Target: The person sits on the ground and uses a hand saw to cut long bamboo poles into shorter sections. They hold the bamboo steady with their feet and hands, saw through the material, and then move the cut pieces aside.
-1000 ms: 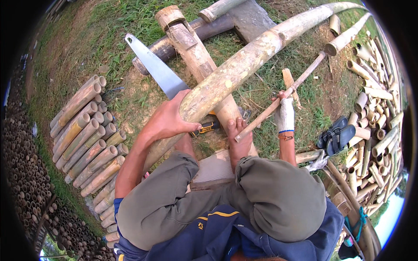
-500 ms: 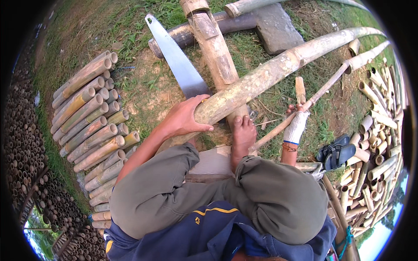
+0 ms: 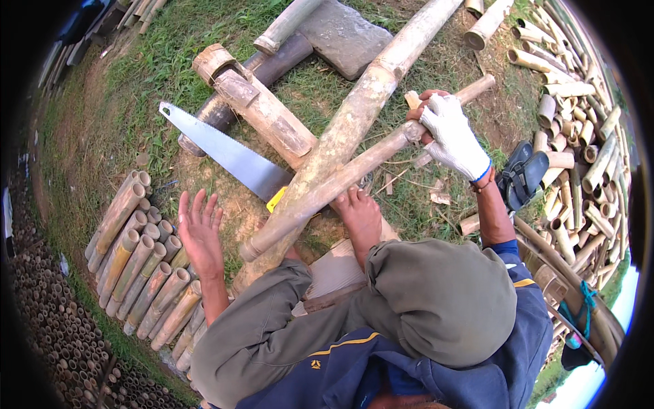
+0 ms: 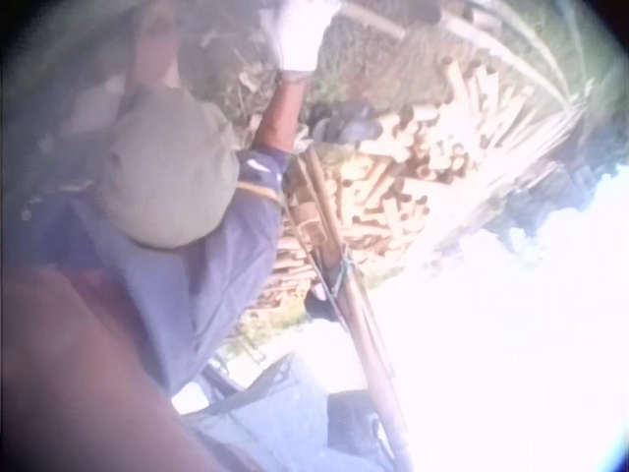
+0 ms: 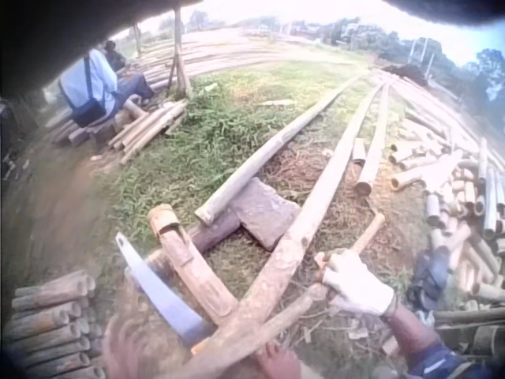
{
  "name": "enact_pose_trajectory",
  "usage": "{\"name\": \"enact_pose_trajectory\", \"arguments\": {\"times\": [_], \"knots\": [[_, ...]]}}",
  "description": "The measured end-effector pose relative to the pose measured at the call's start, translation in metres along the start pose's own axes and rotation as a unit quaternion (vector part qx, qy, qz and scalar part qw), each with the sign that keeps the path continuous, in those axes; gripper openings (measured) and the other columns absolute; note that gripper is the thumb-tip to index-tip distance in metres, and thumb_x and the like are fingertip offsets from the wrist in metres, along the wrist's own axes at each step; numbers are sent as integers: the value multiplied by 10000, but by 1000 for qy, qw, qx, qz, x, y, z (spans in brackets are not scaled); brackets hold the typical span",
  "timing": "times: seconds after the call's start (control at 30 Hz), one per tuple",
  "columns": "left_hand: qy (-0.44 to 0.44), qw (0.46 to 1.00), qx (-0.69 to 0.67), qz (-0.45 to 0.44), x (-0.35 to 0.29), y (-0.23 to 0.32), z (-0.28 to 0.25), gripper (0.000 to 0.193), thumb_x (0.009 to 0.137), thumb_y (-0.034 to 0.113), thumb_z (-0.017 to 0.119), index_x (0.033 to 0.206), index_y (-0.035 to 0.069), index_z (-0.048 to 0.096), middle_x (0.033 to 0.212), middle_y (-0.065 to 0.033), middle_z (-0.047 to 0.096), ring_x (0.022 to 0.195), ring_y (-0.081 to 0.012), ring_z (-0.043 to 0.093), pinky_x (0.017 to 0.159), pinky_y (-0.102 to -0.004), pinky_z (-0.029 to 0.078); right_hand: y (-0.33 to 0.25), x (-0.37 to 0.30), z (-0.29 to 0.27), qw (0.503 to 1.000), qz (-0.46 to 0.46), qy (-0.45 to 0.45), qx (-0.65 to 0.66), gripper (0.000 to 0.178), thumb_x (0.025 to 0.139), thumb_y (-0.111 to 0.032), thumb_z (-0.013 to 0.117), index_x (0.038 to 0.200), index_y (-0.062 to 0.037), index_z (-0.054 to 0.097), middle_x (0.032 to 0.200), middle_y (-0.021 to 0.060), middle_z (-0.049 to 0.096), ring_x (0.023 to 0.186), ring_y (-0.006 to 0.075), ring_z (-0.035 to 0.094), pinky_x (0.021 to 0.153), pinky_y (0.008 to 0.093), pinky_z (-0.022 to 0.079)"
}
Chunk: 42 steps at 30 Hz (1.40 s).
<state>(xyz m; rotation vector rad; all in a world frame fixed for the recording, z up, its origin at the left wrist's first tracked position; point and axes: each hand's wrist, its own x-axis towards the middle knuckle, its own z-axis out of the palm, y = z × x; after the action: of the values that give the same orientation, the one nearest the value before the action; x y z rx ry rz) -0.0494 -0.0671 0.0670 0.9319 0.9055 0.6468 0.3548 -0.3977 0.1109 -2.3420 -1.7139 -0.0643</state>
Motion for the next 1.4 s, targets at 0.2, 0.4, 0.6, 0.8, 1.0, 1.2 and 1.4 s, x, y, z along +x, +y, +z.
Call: {"name": "enact_pose_trajectory", "arguments": {"times": [0.2,0.4,0.6,0.8,1.0,1.2,1.4], "knots": [[-209,937,265,-93,-35,7,-6,979,926,540,800,1657,35,389,1572,-199,551,1468,-354,537,1217,-500,429,-17,51,27,992,-122,9,-13,360,752,-74,748,1103,-102,672,1166,122,612,1250,366,588,1239,561,408],[-331,843,423,-35,-52,5,28,883,833,474,899,1501,-19,599,1494,-180,614,1425,-300,578,1219,-473,423,-20,77,43,984,-169,49,-17,344,779,-126,749,1114,-101,677,1119,112,593,1188,366,602,1170,538,451],[-304,849,431,-35,-55,7,30,788,829,399,916,1440,-17,641,1387,-160,667,1300,-276,630,1136,-412,468,13,98,20,991,-95,80,-46,348,823,-135,743,1166,-108,692,1131,147,597,1156,375,591,1057,536,487],[-266,840,465,-81,-67,13,8,752,906,464,873,1428,-17,625,1337,-137,653,1255,-247,607,1104,-380,456,-15,90,65,995,-71,62,20,337,760,-133,744,1089,-108,673,1132,150,592,1134,374,597,1103,563,451],[-259,848,455,-82,-87,-3,-21,737,1004,478,748,1505,-25,550,1458,-187,582,1353,-293,564,1165,-402,419,-53,79,93,986,-125,91,60,397,716,-243,776,1058,-89,647,1102,131,577,1143,367,605,1258,616,339],[-215,858,466,-35,-97,-22,-31,671,1084,509,628,1495,-19,570,1421,-193,623,1318,-305,585,1161,-408,417,-58,83,89,984,-132,79,92,401,715,-274,776,1048,-94,643,1067,131,570,1126,373,603,1232,633,341],[-45,920,380,83,-108,-56,-65,537,1123,439,593,1330,-40,717,1195,-188,751,1142,-292,688,1031,-410,515,-71,94,85,985,-146,59,70,454,748,-146,679,1199,-93,705,1029,143,581,1105,388,602,1209,627,375]]}}
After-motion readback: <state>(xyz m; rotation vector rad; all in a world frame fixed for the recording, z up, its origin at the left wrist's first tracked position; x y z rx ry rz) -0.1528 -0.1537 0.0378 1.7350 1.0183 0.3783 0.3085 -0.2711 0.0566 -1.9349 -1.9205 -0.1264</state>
